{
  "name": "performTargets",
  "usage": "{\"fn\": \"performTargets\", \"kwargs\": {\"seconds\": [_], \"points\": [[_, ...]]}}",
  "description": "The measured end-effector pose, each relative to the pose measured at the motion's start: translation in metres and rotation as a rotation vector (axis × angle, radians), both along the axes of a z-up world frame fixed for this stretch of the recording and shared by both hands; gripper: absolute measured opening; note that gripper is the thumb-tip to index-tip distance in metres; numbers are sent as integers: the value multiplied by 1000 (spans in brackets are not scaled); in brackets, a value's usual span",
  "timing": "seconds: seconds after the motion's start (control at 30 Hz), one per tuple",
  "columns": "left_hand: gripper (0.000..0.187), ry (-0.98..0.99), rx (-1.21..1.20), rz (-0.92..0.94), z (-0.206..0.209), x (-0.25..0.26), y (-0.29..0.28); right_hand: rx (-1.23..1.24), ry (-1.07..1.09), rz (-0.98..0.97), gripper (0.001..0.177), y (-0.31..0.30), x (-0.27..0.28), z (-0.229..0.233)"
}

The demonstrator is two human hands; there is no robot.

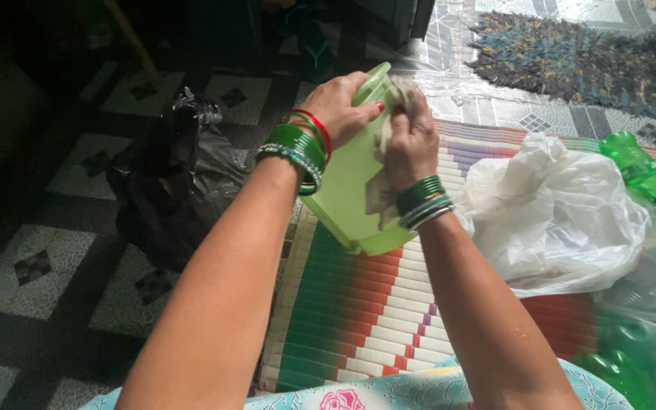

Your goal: The person removes a trash bag from a green bucket and wipes the interior and exterior of the bucket with a cloth.

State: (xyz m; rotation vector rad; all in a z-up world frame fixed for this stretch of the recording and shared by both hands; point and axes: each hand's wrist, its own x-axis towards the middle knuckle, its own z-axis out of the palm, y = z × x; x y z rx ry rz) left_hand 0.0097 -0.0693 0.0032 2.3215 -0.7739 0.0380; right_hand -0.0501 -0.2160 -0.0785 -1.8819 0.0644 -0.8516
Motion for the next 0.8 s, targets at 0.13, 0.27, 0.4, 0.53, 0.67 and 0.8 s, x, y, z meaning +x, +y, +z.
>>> {"fn": "performTargets", "kwargs": {"seconds": [0.13, 0.27, 0.4, 0.53, 0.67, 0.8], "points": [[46, 43, -36, 18, 2, -5, 18, 17, 142, 29, 35, -38, 19, -41], [46, 83, -80, 63, 3, -9, 28, -12, 382, -19, 39, -78, 18, -103], [46, 64, -120, 53, -2, -9, 29, -340, 241, -86, 38, -106, 8, -158], [47, -24, -112, -1, 5, -22, 27, 36, 316, -65, 35, -94, -17, -147], [52, 66, 28, 33, 23, -49, 25, 108, 224, -192, 27, -61, -61, -108], [60, 13, 131, 49, 28, -58, 19, 57, 123, -210, 23, -53, -90, -71]]}}
